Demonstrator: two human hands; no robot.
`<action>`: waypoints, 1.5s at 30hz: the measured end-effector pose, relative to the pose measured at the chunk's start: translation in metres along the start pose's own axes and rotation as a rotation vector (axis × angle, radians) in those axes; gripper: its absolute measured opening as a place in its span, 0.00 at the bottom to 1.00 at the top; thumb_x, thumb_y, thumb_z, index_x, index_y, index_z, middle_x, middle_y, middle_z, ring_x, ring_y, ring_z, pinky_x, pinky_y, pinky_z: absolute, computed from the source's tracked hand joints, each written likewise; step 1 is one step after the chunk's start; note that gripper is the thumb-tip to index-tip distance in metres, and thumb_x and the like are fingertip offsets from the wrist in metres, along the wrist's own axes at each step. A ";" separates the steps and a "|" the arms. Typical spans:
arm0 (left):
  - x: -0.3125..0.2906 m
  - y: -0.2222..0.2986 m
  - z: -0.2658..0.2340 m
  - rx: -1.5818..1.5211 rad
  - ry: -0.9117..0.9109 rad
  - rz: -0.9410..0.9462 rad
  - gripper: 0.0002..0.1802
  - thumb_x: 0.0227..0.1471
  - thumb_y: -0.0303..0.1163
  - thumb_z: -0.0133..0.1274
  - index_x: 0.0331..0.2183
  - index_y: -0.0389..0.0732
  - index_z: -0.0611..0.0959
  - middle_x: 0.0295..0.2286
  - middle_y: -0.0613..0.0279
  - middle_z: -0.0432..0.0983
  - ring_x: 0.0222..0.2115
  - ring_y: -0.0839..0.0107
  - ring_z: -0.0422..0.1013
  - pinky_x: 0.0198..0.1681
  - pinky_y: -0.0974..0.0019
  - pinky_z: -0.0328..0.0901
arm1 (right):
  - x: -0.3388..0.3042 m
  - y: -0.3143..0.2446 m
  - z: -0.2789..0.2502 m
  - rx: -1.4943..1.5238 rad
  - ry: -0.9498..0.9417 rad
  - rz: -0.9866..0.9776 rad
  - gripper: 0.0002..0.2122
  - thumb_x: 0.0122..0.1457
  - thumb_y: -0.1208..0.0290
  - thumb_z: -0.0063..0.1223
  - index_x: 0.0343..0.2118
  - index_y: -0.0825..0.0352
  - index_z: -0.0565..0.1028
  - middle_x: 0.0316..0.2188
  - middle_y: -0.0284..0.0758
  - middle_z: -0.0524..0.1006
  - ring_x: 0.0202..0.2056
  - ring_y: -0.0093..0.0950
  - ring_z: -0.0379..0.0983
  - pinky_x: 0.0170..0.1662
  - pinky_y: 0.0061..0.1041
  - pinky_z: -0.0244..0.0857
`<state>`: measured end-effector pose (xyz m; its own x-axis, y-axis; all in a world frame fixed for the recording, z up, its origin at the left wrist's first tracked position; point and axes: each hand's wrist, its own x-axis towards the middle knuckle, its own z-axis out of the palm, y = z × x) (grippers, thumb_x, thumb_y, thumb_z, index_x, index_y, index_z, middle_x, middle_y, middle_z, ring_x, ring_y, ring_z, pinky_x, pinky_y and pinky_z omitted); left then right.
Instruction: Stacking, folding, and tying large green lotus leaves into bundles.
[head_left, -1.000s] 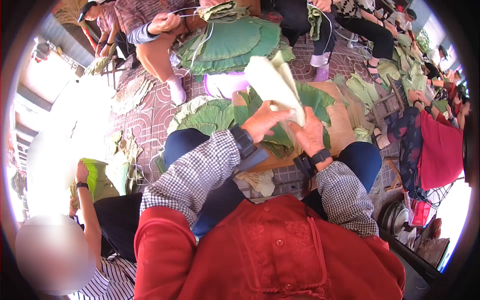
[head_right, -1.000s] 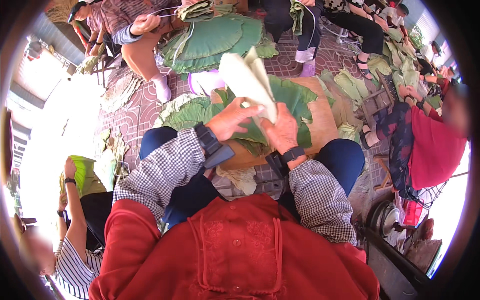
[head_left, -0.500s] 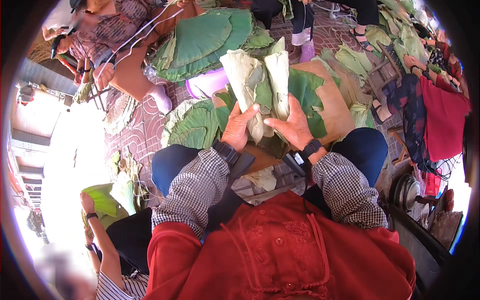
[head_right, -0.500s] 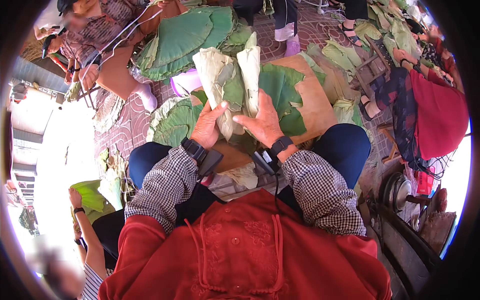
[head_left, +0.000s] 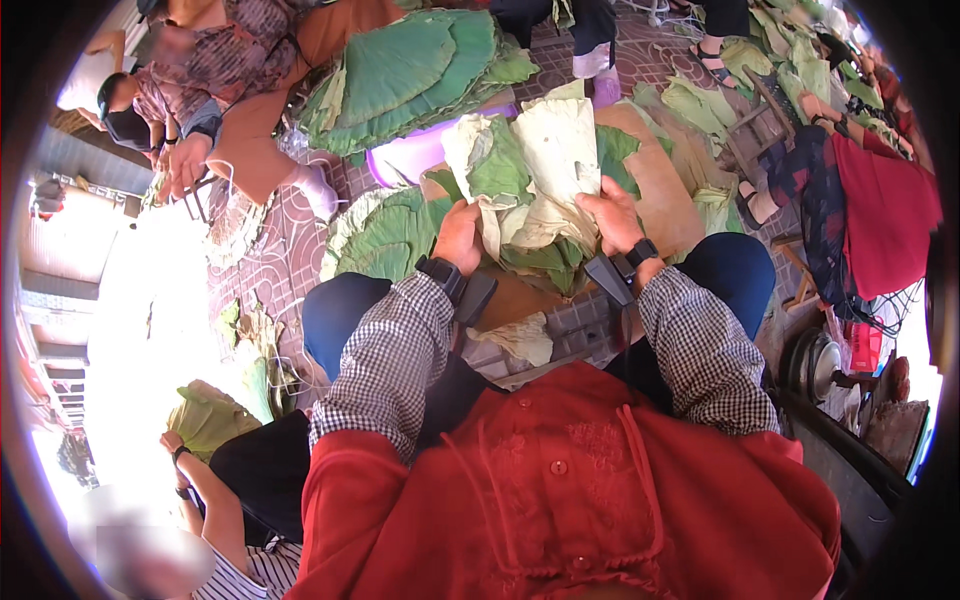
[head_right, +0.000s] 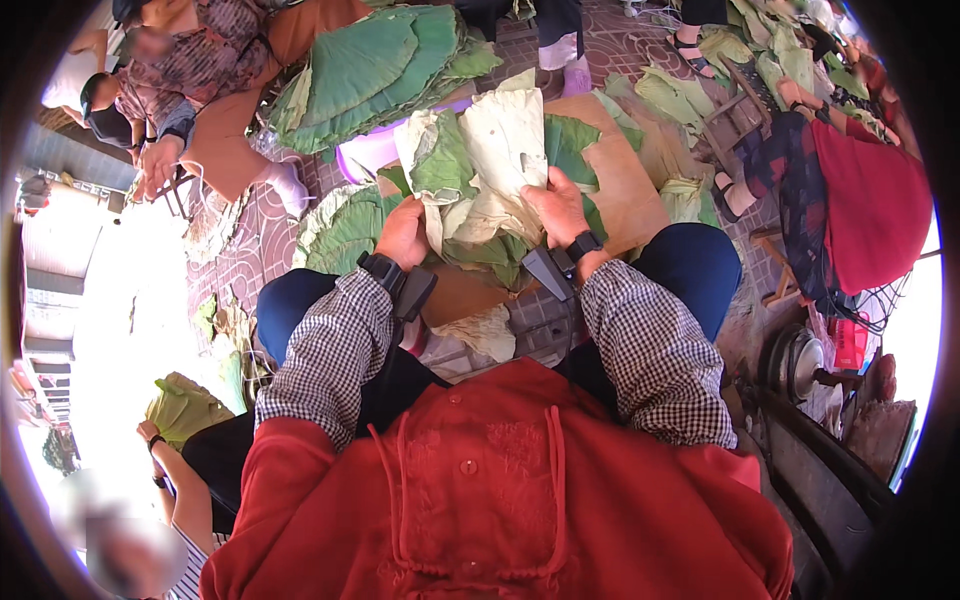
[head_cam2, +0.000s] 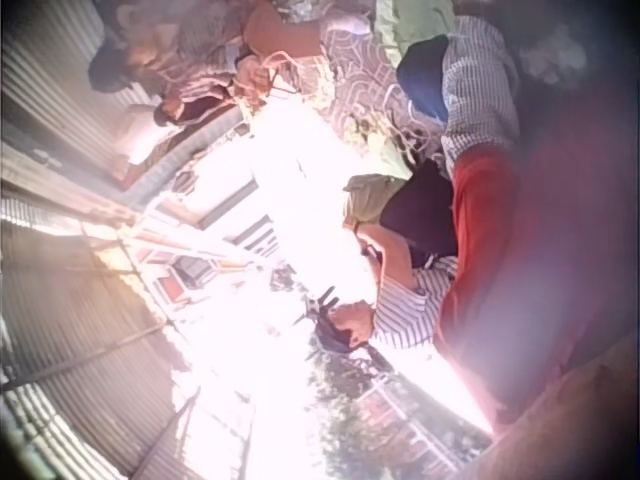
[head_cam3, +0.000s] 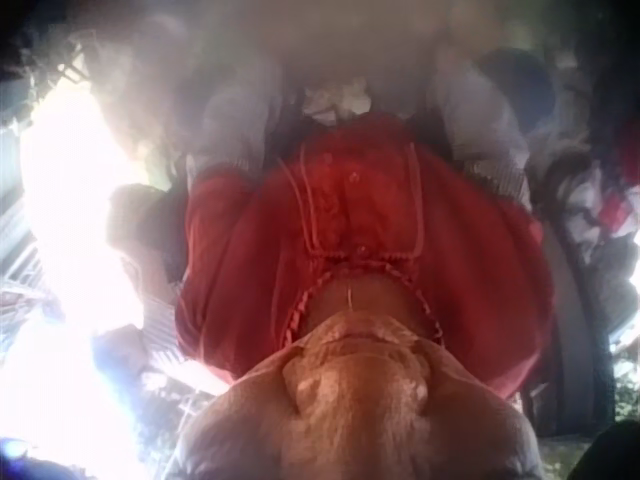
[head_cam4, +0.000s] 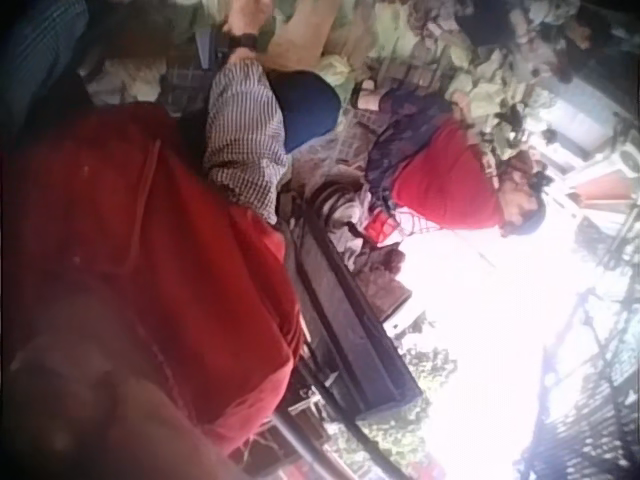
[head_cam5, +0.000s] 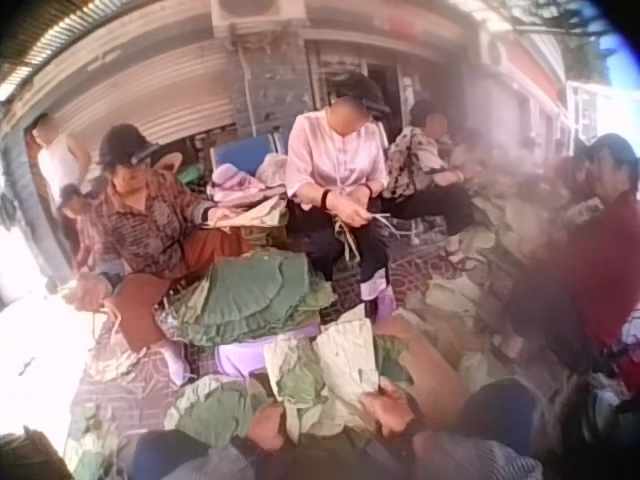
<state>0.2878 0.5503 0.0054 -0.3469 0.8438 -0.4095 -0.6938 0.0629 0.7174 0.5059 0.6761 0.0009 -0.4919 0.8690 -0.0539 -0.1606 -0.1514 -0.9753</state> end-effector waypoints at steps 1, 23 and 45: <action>-0.003 0.000 -0.001 0.161 0.044 -0.102 0.18 0.58 0.35 0.46 0.47 0.35 0.72 0.40 0.55 0.75 0.39 0.62 0.73 0.45 0.57 0.68 | 0.000 0.006 -0.001 -0.084 0.049 0.087 0.13 0.51 0.73 0.56 0.40 0.70 0.73 0.36 0.37 0.78 0.37 0.26 0.73 0.41 0.24 0.66; -0.026 -0.026 0.011 1.092 0.376 0.303 0.31 0.38 0.38 0.64 0.42 0.28 0.74 0.36 0.49 0.76 0.38 0.56 0.72 0.43 0.57 0.66 | -0.046 -0.017 0.025 -1.461 -0.275 -0.435 0.19 0.42 0.74 0.55 0.40 0.72 0.69 0.42 0.44 0.70 0.44 0.44 0.67 0.44 0.38 0.67; -0.031 -0.013 0.005 -0.112 -0.057 -0.107 0.18 0.56 0.32 0.50 0.48 0.37 0.72 0.46 0.58 0.72 0.47 0.59 0.68 0.53 0.50 0.60 | -0.041 -0.016 0.031 -1.400 -0.049 -0.232 0.23 0.42 0.63 0.66 0.40 0.65 0.69 0.41 0.41 0.72 0.43 0.43 0.70 0.43 0.39 0.68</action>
<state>0.3111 0.5257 0.0116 -0.2324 0.8647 -0.4454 -0.7922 0.0973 0.6024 0.5025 0.6281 0.0251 -0.6052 0.7880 0.1132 0.7120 0.5994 -0.3659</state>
